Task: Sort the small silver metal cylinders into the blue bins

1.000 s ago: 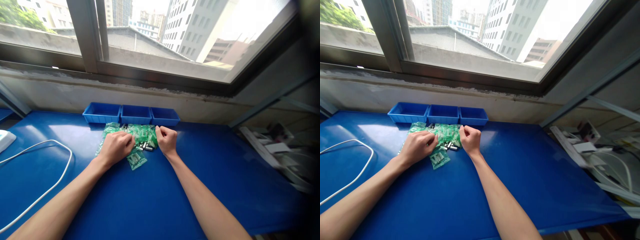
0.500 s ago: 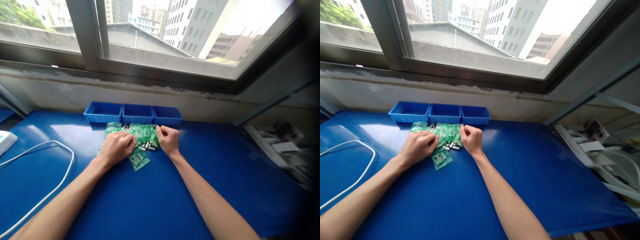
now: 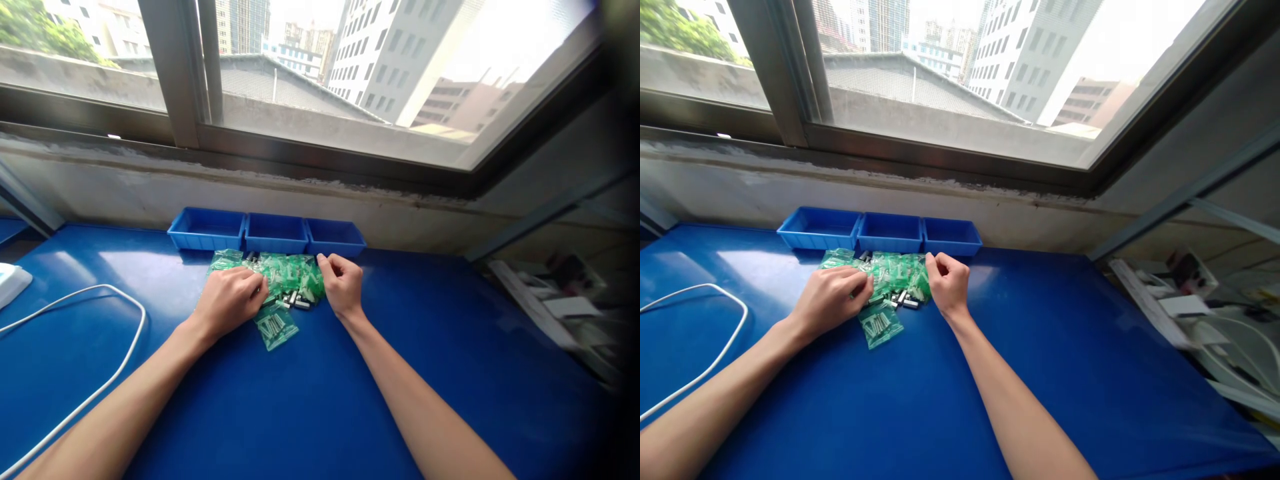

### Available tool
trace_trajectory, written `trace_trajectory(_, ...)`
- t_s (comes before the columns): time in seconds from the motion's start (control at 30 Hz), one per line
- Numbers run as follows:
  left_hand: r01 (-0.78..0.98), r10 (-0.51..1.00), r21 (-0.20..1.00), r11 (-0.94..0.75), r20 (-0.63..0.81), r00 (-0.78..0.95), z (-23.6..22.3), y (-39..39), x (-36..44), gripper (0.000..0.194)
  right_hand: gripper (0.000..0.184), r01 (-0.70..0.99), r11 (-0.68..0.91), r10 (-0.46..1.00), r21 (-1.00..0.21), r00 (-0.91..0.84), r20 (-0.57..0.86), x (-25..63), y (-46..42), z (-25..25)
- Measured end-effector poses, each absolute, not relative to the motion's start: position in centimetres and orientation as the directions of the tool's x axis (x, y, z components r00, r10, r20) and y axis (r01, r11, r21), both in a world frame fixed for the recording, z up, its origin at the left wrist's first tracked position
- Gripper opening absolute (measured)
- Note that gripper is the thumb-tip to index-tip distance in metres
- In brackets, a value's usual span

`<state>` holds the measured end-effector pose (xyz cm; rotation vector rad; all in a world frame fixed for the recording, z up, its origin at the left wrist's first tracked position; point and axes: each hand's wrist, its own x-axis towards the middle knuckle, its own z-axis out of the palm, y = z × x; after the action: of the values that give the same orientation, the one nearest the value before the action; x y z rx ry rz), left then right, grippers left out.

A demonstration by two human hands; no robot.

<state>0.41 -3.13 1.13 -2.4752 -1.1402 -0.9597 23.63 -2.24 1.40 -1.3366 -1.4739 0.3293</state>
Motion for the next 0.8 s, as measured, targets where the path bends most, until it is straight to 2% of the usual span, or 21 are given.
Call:
trace_trajectory(0.1,0.753,0.58,0.053,-0.656,0.674,0.458,1.6,-3.2,0.4,0.032,0.036,0.554,0.326,0.88,-0.766,0.118,0.46,24.9,-2.5,2.9)
trace_trajectory(0.2,0.727,0.576,0.083,-0.682,0.673,0.464,1.8,-3.4,0.6,0.014,0.018,0.719,0.348,0.895,-0.602,-0.064,0.441,26.4,-3.2,4.2)
trace_trajectory(0.23,0.711,0.569,0.086,-0.698,0.67,0.477,1.8,-3.4,0.7,0.013,0.023,0.772,0.334,0.907,-0.541,-0.107,0.408,26.8,-3.5,4.4)
trace_trajectory(0.3,0.683,0.545,0.066,-0.727,0.66,0.517,1.6,-3.6,1.0,0.024,0.046,0.849,0.299,0.937,-0.435,-0.175,0.302,27.3,-4.0,4.5)
trace_trajectory(0.4,0.663,0.524,0.026,-0.748,0.636,0.566,1.5,-3.8,1.3,0.031,0.069,0.882,0.297,0.952,-0.365,-0.247,0.179,27.5,-4.5,4.1)
trace_trajectory(0.5,0.665,0.533,0.025,-0.746,0.622,0.574,1.5,-3.8,1.4,0.032,0.072,0.851,0.337,0.941,-0.402,-0.287,0.18,27.6,-4.4,3.6)
trace_trajectory(0.67,0.672,0.526,0.011,-0.741,0.631,0.57,1.4,-3.7,1.7,0.033,0.068,0.781,0.384,0.923,-0.493,-0.328,0.2,28.4,-3.8,3.5)
trace_trajectory(0.8,0.66,0.506,0.01,-0.751,0.652,0.565,1.6,-3.9,2.0,0.035,0.059,0.711,0.358,0.933,-0.605,-0.303,0.195,29.5,-3.3,3.3)
